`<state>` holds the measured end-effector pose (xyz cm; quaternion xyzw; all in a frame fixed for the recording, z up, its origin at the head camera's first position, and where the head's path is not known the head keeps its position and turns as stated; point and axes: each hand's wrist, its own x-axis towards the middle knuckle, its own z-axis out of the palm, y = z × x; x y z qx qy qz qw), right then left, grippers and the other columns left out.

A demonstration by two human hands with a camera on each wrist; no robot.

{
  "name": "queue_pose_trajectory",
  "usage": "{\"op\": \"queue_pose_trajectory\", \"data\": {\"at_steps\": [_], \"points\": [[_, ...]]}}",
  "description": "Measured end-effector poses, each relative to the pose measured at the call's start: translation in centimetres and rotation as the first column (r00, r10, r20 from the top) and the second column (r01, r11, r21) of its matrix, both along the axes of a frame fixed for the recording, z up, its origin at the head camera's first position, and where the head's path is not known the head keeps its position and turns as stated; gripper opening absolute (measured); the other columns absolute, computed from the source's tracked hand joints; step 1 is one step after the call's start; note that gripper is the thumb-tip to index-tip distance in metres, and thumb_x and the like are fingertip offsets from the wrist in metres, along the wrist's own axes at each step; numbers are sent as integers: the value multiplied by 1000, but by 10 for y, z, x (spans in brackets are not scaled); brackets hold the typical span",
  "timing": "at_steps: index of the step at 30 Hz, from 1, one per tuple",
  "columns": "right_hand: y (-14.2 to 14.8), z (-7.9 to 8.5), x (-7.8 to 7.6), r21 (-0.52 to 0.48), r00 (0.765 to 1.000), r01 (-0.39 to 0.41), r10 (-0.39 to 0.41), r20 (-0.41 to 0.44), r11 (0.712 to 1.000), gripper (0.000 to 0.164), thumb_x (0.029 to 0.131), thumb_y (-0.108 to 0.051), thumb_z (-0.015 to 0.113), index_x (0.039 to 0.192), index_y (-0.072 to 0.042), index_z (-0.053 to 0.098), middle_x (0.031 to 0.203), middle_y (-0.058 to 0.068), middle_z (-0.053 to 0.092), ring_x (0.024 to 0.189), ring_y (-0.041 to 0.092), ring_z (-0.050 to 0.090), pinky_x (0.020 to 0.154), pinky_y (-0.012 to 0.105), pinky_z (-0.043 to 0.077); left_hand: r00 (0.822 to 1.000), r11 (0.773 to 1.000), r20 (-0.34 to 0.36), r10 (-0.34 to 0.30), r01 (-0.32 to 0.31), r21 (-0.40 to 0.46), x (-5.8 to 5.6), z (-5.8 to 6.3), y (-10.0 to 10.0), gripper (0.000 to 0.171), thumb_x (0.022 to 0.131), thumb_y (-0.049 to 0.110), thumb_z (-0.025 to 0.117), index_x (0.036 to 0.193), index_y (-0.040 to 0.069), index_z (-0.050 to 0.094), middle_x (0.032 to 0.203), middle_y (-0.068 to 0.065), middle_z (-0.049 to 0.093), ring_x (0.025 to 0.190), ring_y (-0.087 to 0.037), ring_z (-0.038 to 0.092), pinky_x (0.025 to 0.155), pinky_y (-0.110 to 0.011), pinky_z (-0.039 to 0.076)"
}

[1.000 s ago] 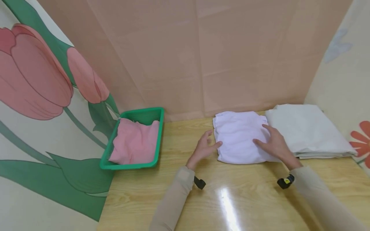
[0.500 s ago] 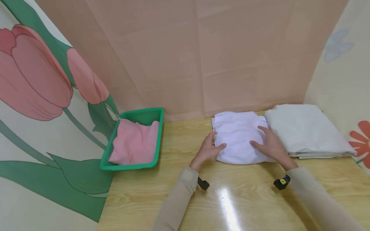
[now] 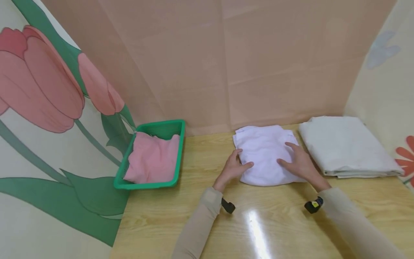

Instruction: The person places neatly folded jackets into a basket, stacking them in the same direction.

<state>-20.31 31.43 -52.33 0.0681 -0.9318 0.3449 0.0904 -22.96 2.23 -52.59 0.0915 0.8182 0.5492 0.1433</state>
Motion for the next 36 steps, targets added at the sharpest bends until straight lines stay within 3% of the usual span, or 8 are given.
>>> {"op": "queue_pose_trajectory", "data": {"at_steps": [3, 6, 10, 12, 16, 19, 27, 36], "points": [[-1, -1, 1, 0, 1000, -2, 2, 2, 1000, 81, 93, -24, 81, 153, 12, 41, 151, 44, 43, 138, 64, 40, 112, 74, 34, 998, 996, 44, 46, -49, 72, 1, -2, 1, 80, 94, 28, 82, 162, 18, 41, 161, -17, 49, 147, -33, 49, 116, -47, 47], [-1, 0, 2, 15, 1000, 12, -12, 2, 1000, 83, 93, -27, 81, 154, 13, 40, 152, 44, 42, 139, 64, 39, 110, 76, 33, 996, 987, 58, 73, -81, 140, 1, -2, 0, 80, 92, 15, 83, 161, 16, 42, 141, -18, 61, 128, -29, 61, 104, -43, 54], [1, 2, 2, 59, 998, 46, -48, 35, 997, 94, 93, -40, 81, 156, 13, 37, 155, 44, 38, 141, 64, 36, 109, 79, 31, 998, 983, 46, 47, -55, 174, 0, -1, -2, 83, 89, 5, 80, 162, 16, 41, 108, -12, 61, 92, -19, 60, 75, -32, 54], [4, 3, 0, 75, 996, 51, -56, 75, 996, 102, 92, -48, 80, 158, 14, 33, 157, 44, 36, 142, 65, 33, 111, 79, 30, 999, 987, 42, 25, -31, 161, -1, -1, -3, 85, 88, 4, 78, 162, 18, 41, 100, -10, 56, 83, -18, 54, 68, -29, 49], [13, 2, -3, 65, 988, 23, -32, 153, 998, 110, 92, -56, 79, 162, 12, 28, 159, 45, 34, 144, 65, 32, 115, 75, 31, 998, 994, 56, 15, -21, 105, -1, -2, -2, 83, 88, 12, 79, 162, 23, 42, 137, -17, 60, 117, -26, 61, 92, -42, 56], [18, 1, -5, 30, 975, 6, -12, 220, 1000, 112, 92, -58, 78, 166, 6, 24, 162, 45, 29, 146, 65, 30, 115, 76, 31, 997, 996, 65, 31, -36, 81, -1, -2, 2, 79, 90, 20, 80, 160, 22, 44, 165, -15, 43, 147, -31, 46, 116, -51, 45], [35, 2, -14, -213, 924, 9, 73, 376, 977, 114, 94, -49, 81, 174, -16, 6, 176, 30, 1, 158, 59, 4, 119, 81, 16, 999, 996, 28, 43, -45, 72, -8, -1, 11, 71, 89, 12, 82, 152, 17, 50, 161, -15, 48, 146, -32, 47, 118, -51, 44], [40, 5, -13, -325, 886, 41, 116, 449, 945, 120, 93, -49, 82, 172, -26, -5, 178, 17, -15, 161, 51, -13, 122, 79, 6, 993, 976, 120, -16, -10, 216, -9, -5, 10, 82, 84, -1, 79, 156, 18, 47, 162, -17, 42, 129, -29, 53, 114, -51, 47]]}}
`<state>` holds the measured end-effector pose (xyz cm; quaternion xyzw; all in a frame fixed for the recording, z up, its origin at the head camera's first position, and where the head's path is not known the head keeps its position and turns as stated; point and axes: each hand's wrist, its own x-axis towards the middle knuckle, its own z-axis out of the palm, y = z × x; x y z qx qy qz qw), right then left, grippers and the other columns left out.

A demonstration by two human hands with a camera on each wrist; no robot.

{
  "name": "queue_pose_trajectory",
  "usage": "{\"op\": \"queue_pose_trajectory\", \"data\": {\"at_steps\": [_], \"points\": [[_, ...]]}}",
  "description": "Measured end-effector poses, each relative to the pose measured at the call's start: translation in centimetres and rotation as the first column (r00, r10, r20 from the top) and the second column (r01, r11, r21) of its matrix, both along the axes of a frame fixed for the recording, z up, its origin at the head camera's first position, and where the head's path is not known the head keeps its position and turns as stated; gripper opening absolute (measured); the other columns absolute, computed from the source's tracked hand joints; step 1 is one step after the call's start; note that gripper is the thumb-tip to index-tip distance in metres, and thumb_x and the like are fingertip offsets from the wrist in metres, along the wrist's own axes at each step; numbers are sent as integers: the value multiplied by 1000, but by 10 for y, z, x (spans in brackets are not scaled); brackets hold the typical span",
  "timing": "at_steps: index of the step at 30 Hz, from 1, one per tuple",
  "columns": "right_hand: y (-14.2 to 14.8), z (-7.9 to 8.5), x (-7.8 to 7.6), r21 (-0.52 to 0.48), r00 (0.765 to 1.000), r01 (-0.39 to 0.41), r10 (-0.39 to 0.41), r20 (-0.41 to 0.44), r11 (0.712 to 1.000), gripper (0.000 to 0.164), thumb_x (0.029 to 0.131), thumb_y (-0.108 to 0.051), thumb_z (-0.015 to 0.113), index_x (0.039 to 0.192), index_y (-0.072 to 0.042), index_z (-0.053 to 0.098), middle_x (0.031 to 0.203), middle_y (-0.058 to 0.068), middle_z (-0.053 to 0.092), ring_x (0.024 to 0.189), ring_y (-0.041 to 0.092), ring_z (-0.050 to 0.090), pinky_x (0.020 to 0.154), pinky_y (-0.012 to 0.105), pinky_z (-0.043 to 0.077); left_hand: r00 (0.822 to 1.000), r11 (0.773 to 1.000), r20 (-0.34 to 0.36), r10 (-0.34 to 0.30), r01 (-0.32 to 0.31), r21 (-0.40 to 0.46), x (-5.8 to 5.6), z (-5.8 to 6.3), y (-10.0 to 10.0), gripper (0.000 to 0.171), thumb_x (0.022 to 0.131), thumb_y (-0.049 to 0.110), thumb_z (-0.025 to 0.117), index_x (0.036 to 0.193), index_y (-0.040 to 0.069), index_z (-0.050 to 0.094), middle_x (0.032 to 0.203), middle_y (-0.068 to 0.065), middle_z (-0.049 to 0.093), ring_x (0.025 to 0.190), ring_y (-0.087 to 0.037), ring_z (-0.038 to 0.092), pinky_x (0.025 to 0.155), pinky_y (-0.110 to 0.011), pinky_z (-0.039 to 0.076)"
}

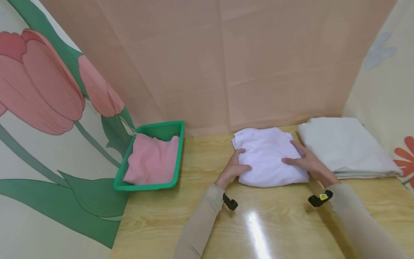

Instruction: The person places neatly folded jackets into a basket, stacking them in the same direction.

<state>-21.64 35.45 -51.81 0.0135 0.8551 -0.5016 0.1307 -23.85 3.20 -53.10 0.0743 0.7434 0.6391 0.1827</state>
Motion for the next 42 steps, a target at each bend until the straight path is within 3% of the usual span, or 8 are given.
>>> {"op": "queue_pose_trajectory", "data": {"at_steps": [8, 13, 23, 27, 30, 32, 37, 42], "points": [[5, -1, 2, -92, 998, -67, 66, -11, 993, 116, 96, -36, 81, 173, -26, -4, 179, 5, -16, 161, 43, -23, 122, 78, -3, 987, 985, 98, -126, 112, 134, -5, -3, -4, 80, 90, 6, 79, 159, 23, 45, 157, -13, 44, 124, -24, 57, 112, -46, 49], [10, -5, 4, -121, 994, -109, 108, -15, 987, 106, 98, -34, 78, 174, -29, 4, 180, 4, -12, 161, 44, -21, 121, 79, -3, 991, 990, 101, -86, 74, 117, -6, -9, 0, 69, 96, 19, 79, 156, 34, 50, 166, -7, 38, 139, -25, 50, 116, -50, 46], [15, -9, 0, -203, 989, -146, 141, -39, 968, 89, 98, -20, 78, 171, -19, 27, 180, 13, -5, 161, 46, -15, 123, 77, -2, 994, 991, 83, -71, 61, 119, -10, -12, 5, 81, 92, 2, 77, 159, 36, 47, 170, -6, 31, 146, -30, 42, 118, -54, 42], [18, -12, -2, -272, 986, -155, 167, 20, 950, 91, 99, -15, 76, 172, -25, 22, 180, 14, -10, 161, 45, -5, 126, 52, 29, 990, 991, 126, -56, 40, 129, -11, -12, 4, 89, 85, -3, 79, 158, 38, 48, 169, -9, 32, 138, -29, 47, 113, -54, 47], [18, -13, -2, -321, 981, -166, 189, 43, 932, 93, 99, -13, 74, 172, -29, 19, 179, 16, -11, 158, 42, 5, 105, 25, 46, 987, 991, 151, -54, 35, 127, -11, -11, 1, 91, 83, -1, 82, 156, 42, 49, 171, -10, 30, 136, -30, 47, 110, -54, 49], [17, -12, 0, -347, 979, -174, 200, 40, 921, 94, 99, -12, 73, 173, -27, 18, 178, 18, -11, 155, 42, 9, 95, 18, 49, 986, 992, 153, -67, 49, 117, -12, -11, -1, 92, 83, 1, 82, 157, 44, 48, 172, -10, 27, 136, -31, 47, 110, -55, 49], [13, -10, 5, -326, 978, -186, 208, 31, 927, 94, 100, -12, 73, 173, -26, 16, 178, 20, -11, 152, 43, 14, 99, 28, 49, 989, 994, 125, -82, 71, 87, -13, -10, -4, 95, 83, 0, 82, 158, 46, 46, 174, -9, 24, 143, -32, 42, 114, -56, 45], [11, -10, 7, -304, 979, -182, 201, 32, 935, 98, 100, -13, 73, 173, -30, 10, 178, 17, -18, 155, 48, 4, 117, 65, 34, 991, 994, 112, -74, 64, 88, -14, -11, -5, 100, 82, -6, 81, 159, 47, 45, 175, -10, 23, 147, -35, 39, 115, -57, 45]]}}
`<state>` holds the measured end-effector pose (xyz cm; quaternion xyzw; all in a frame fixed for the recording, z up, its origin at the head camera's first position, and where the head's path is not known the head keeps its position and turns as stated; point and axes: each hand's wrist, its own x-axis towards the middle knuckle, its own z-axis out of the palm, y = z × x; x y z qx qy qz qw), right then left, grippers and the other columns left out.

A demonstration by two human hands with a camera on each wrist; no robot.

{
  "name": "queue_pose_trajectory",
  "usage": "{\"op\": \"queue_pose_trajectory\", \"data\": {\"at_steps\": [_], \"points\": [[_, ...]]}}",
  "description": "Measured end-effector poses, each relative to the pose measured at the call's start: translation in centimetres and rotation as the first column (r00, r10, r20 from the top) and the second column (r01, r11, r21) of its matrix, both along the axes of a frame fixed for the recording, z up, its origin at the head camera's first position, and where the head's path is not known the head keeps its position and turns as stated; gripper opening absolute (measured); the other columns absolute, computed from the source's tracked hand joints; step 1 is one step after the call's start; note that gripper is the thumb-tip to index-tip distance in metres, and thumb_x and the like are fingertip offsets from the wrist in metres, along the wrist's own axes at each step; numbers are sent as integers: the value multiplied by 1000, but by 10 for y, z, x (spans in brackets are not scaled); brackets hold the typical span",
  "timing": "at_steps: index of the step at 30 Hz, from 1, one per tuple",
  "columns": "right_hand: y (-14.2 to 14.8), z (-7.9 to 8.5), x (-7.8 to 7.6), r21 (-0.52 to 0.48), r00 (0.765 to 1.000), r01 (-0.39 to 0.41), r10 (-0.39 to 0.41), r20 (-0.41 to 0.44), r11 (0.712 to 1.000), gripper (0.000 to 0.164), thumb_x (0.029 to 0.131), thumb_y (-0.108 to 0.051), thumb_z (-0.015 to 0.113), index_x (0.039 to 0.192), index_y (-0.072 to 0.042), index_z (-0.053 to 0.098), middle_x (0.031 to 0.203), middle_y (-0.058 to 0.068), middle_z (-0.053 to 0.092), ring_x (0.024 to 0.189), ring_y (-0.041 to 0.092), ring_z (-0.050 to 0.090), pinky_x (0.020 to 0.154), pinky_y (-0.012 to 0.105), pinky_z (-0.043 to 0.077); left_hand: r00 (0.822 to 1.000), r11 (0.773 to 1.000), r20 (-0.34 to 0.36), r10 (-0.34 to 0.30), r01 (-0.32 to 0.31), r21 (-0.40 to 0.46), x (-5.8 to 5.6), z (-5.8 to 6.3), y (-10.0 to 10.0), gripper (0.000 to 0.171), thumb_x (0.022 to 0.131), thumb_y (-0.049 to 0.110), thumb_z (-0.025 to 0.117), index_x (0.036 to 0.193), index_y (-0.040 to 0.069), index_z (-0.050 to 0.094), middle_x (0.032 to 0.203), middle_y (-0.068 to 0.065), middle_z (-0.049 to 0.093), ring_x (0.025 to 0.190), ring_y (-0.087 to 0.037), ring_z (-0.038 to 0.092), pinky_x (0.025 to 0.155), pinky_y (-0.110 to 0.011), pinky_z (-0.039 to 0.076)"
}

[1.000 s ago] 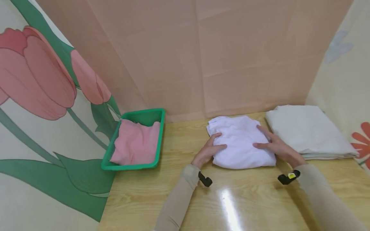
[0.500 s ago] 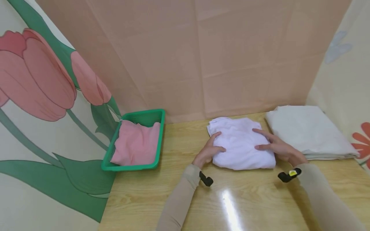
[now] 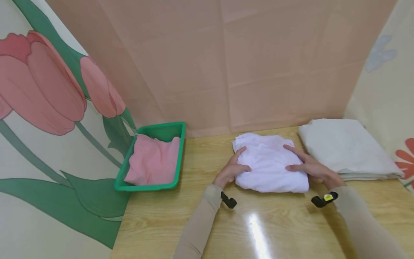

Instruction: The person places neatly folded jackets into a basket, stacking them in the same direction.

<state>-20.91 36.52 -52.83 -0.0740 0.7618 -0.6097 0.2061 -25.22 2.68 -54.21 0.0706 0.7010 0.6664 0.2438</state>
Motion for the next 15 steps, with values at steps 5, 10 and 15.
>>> {"op": "queue_pose_trajectory", "data": {"at_steps": [5, 10, 15], "points": [[-1, 0, 3, -20, 1000, 10, -10, -18, 1000, 101, 100, -11, 73, 173, -32, 8, 177, 17, -19, 155, 48, 2, 117, 57, 35, 999, 1000, -31, -8, 8, 10, 1, 2, -2, 104, 81, -9, 80, 162, 45, 42, 176, -9, 21, 150, -34, 36, 116, -56, 44], [-5, 4, 6, -37, 998, 13, -15, -68, 999, 100, 100, -9, 72, 173, -34, 8, 178, 15, -20, 153, 47, 4, 93, 14, 44, 997, 1000, -83, -2, 3, 6, 0, 7, -6, 105, 81, -12, 79, 162, 45, 42, 178, -5, 17, 157, -33, 27, 118, -53, 44], [-8, 10, 7, -23, 993, 21, -23, -114, 1000, 102, 100, -7, 72, 173, -36, 7, 178, 14, -19, 154, 47, 6, 112, 47, 44, 990, 1000, -139, 7, -6, 8, 0, 15, -8, 107, 80, -15, 77, 162, 44, 42, 178, -2, 17, 160, -31, 19, 113, -49, 49]]}}
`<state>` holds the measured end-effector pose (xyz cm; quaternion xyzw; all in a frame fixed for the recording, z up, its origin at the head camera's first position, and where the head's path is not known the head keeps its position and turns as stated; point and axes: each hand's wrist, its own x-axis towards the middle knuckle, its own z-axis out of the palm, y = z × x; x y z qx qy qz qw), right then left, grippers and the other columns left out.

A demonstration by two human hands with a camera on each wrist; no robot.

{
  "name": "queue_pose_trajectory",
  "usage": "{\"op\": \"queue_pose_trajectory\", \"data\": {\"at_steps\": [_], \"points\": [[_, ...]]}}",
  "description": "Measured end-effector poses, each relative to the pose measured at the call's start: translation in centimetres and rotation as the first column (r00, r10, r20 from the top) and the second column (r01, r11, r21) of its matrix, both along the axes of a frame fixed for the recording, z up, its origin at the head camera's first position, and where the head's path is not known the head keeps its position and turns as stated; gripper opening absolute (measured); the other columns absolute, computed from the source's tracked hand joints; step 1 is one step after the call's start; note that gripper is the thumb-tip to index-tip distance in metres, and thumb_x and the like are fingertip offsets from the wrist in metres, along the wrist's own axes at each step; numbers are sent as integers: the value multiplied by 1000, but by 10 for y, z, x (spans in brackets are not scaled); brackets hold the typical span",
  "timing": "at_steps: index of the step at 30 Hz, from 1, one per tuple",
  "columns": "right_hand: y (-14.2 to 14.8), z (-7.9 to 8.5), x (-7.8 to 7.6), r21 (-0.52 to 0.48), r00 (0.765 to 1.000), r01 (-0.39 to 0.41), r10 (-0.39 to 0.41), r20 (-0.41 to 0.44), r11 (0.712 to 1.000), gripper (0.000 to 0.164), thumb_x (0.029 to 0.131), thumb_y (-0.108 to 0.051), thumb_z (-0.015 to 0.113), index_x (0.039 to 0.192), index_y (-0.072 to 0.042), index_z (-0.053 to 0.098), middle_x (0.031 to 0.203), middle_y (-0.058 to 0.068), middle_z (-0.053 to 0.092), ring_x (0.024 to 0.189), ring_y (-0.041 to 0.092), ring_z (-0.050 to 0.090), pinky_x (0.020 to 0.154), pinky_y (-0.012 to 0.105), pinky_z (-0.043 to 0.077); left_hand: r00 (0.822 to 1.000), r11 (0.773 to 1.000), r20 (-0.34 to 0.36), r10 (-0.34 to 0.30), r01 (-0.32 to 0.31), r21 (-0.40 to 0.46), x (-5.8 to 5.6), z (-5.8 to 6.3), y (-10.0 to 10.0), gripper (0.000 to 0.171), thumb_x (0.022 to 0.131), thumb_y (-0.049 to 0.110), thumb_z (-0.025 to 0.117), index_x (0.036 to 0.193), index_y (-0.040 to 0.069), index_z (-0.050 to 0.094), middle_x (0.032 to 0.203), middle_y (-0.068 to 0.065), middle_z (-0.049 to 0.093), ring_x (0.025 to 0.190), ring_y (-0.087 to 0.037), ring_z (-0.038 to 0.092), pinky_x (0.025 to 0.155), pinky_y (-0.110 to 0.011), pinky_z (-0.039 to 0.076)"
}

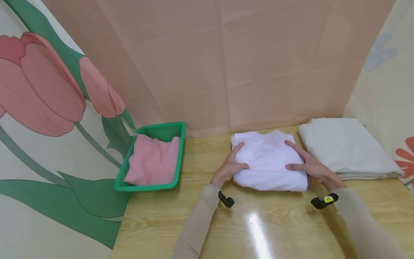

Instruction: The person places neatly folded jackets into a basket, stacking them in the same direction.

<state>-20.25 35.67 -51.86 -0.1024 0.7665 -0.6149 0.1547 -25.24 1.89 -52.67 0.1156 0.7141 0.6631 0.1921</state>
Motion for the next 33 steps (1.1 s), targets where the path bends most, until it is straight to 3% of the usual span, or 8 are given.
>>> {"op": "queue_pose_trajectory", "data": {"at_steps": [2, 3, 6, 10, 17, 23, 29, 33], "points": [[-2, 3, 0, 2, 1000, 0, 0, -8, 1000, 103, 100, -7, 72, 173, -36, 7, 178, 13, -20, 155, 47, 4, 116, 66, 34, 1000, 1000, -15, 1, -1, -1, 0, 3, -2, 107, 80, -15, 77, 163, 43, 41, 178, -2, 17, 161, -30, 19, 112, -48, 49], [-3, 5, 1, 5, 1000, 0, 0, -13, 1000, 103, 100, -7, 72, 173, -37, 7, 178, 12, -21, 155, 47, 4, 116, 69, 31, 1000, 1000, -20, 1, -1, -2, 1, 5, -3, 107, 81, -15, 77, 163, 44, 41, 178, -2, 17, 161, -30, 19, 112, -48, 50], [-6, 10, 2, 0, 1000, -7, 7, -21, 1000, 104, 99, -6, 72, 173, -39, 6, 178, 10, -22, 153, 47, 6, 114, 52, 42, 999, 1000, -40, -6, 6, -1, 2, 10, -7, 108, 81, -15, 77, 164, 44, 39, 178, -3, 17, 160, -30, 20, 113, -49, 48], [-12, 17, 4, -23, 999, -20, 20, -32, 1000, 103, 100, -5, 71, 172, -40, 6, 177, 9, -23, 149, 47, 11, 94, 21, 48, 997, 1000, -69, -17, 19, 17, 4, 18, -14, 109, 82, -16, 75, 165, 43, 37, 179, -2, 16, 160, -30, 20, 116, -50, 45], [-25, 32, 6, -61, 998, -16, 12, -69, 998, 100, 101, -3, 69, 173, -38, 9, 178, 13, -15, 143, 40, 24, 93, 23, 54, 990, 1000, -140, -16, 19, 20, 5, 34, -25, 106, 83, -14, 76, 166, 39, 37, 177, 1, 21, 158, -27, 24, 117, -50, 43], [-42, 46, 6, -116, 997, -12, 3, -73, 993, 91, 104, -5, 66, 172, -37, 16, 178, 13, -9, 136, 19, 40, 91, 29, 59, 990, 999, -140, 31, -27, 30, 6, 49, -40, 101, 83, -7, 77, 164, 40, 40, 176, -3, 24, 155, -31, 29, 123, -61, 31], [-58, 57, 3, -233, 991, -84, 57, -120, 969, 87, 104, 4, 61, 173, -25, 17, 178, 12, -9, 137, 9, 38, 94, 26, 58, 988, 998, -152, 35, -25, 64, 5, 56, -58, 97, 85, -3, 75, 165, 38, 40, 176, -7, 21, 154, -35, 29, 124, -66, 27], [-68, 61, 1, -251, 987, -100, 65, -144, 963, 86, 102, 6, 61, 173, -20, 18, 178, 11, -7, 141, 9, 32, 98, 21, 54, 984, 998, -176, 34, -23, 65, 6, 61, -70, 97, 84, -4, 74, 165, 37, 40, 176, -9, 21, 154, -35, 27, 125, -65, 25]]}}
